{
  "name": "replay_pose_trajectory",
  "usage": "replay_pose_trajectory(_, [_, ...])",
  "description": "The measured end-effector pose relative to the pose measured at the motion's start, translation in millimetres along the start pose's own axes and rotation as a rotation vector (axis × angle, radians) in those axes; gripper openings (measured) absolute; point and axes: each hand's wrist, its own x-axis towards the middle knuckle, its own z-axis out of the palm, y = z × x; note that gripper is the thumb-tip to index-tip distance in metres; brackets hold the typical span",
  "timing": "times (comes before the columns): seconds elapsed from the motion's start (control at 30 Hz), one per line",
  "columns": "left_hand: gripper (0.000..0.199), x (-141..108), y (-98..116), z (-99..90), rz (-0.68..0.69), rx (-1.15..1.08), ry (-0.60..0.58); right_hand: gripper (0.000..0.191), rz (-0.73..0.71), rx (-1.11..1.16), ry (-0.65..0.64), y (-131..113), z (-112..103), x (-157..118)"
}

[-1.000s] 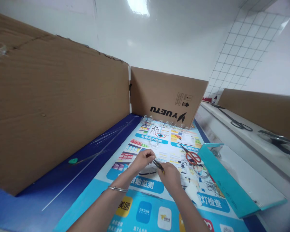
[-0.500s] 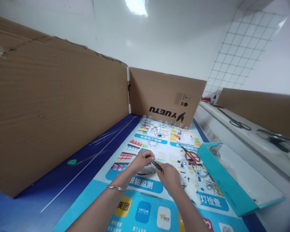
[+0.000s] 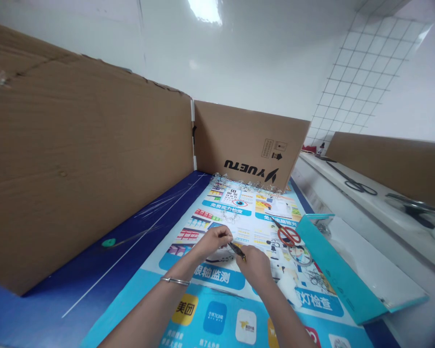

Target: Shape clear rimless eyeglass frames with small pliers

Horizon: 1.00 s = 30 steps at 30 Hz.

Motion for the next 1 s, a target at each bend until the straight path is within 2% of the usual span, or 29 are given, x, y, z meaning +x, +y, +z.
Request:
replay_pose_trajectory(0.4, [0.011, -3.0, 4.5, 0.1, 0.020, 0.026, -0.022, 0.022, -0.004, 0.016, -0.035, 0.4, -5.3, 0.0])
replay_pose_trajectory(1.0, [0.008, -1.3, 0.3, -1.8, 0.065, 0.106, -0.055, 0.025, -0.011, 0.002, -0.057, 3.9, -5.8, 0.6])
